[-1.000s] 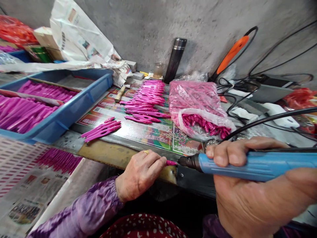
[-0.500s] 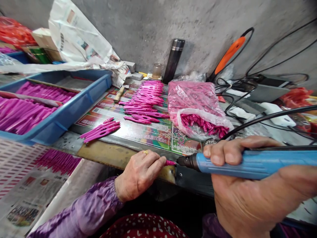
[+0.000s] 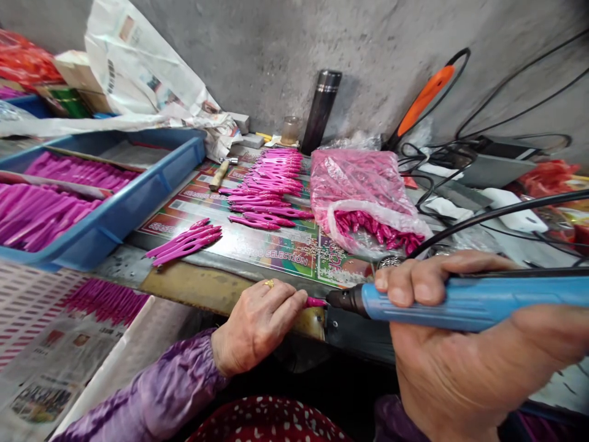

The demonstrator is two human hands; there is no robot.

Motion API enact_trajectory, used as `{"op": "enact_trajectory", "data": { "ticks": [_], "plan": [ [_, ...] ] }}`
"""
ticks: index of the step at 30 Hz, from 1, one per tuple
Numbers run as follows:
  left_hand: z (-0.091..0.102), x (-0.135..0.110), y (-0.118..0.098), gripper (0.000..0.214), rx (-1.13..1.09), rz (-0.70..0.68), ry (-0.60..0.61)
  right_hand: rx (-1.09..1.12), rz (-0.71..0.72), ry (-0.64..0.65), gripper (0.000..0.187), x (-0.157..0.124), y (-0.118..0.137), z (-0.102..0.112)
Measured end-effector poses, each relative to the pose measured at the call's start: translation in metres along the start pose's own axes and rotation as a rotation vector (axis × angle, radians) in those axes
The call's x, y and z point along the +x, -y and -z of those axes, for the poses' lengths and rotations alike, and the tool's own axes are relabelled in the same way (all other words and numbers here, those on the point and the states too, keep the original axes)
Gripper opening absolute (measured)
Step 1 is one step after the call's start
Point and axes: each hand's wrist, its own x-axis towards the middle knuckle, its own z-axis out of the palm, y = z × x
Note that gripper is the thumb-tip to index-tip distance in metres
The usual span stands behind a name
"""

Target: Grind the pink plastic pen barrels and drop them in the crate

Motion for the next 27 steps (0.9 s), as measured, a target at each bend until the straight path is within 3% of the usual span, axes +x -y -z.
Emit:
{"op": "enact_trajectory", "data": {
  "ticks": [18,27],
  "plan": [
    [-0.0001,-0.0007,0.0004,0.016,0.005,-0.010,-0.015,-0.046,0.026,-0.011,0.056,-0.0017,0.0004,0.0018],
    [0.0028,0.0038,-0.0014,0.018,0.043,-0.020,0.062,-0.068,0.030,-0.011,0.057,0.0004,-0.0002,0.0034]
  ]
}}
